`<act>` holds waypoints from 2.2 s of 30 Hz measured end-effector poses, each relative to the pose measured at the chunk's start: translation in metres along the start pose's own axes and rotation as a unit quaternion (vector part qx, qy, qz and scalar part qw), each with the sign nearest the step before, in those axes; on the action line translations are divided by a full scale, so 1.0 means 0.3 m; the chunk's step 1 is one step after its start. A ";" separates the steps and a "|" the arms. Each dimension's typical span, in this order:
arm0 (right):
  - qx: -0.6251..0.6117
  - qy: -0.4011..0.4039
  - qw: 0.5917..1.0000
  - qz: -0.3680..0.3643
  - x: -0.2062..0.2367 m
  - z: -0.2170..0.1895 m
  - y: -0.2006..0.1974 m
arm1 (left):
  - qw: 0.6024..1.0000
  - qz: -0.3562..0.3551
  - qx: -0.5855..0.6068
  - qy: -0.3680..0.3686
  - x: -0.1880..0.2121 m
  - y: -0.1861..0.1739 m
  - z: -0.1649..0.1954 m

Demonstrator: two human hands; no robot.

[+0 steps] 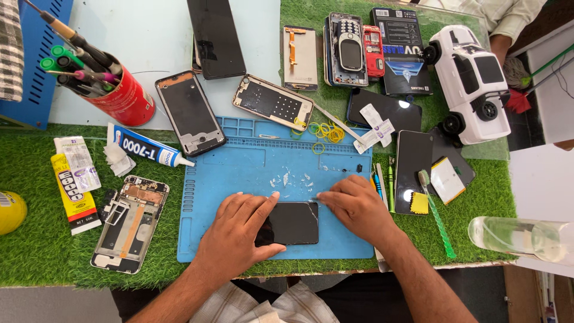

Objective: The person holds a smartphone on a blue repair mat and uses a small blade to scrape old adhesive and residue from the edge of the phone's screen, working around the perimeter. They then pick up a toothbrush and brush the screen surface to clear away debris.

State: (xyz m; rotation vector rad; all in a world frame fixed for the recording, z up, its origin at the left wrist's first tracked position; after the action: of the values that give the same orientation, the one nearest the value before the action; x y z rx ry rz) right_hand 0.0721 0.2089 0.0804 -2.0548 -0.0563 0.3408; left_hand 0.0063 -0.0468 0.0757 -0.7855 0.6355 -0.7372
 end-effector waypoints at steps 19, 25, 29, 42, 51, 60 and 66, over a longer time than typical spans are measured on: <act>-0.014 0.079 0.995 0.051 0.030 -0.010 -0.009 | 1.000 -0.007 -0.015 -0.003 0.014 0.010 0.006; -0.052 0.081 0.995 0.026 0.059 -0.031 -0.010 | 1.000 -0.008 -0.013 -0.005 0.017 0.007 0.010; -0.007 0.033 0.999 0.030 0.052 -0.038 -0.012 | 1.000 -0.003 -0.016 -0.001 0.015 0.005 0.013; -0.001 0.078 0.995 0.061 0.054 -0.035 0.000 | 1.000 -0.012 -0.011 -0.005 0.017 0.010 0.007; -0.002 0.111 0.993 0.037 0.056 -0.032 0.011 | 1.000 -0.010 -0.011 -0.002 0.016 0.010 0.006; -0.037 0.176 0.980 0.089 0.033 -0.018 0.007 | 1.000 -0.002 -0.011 0.002 0.014 0.002 0.010; -0.037 0.199 0.978 0.041 0.018 -0.010 0.021 | 1.000 -0.007 -0.007 -0.003 0.016 0.003 0.008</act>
State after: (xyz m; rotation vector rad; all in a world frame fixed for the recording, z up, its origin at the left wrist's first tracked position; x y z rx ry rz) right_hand 0.0775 0.2041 0.0751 -2.1677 0.2646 -0.0279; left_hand 0.0112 -0.0490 0.0751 -0.8060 0.6318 -0.7428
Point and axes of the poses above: each hand's wrist, its own x-axis away from the middle knuckle, its own y-axis out of the palm, z = x × y, the point moved 3 cm from there along -x, towards the middle knuckle
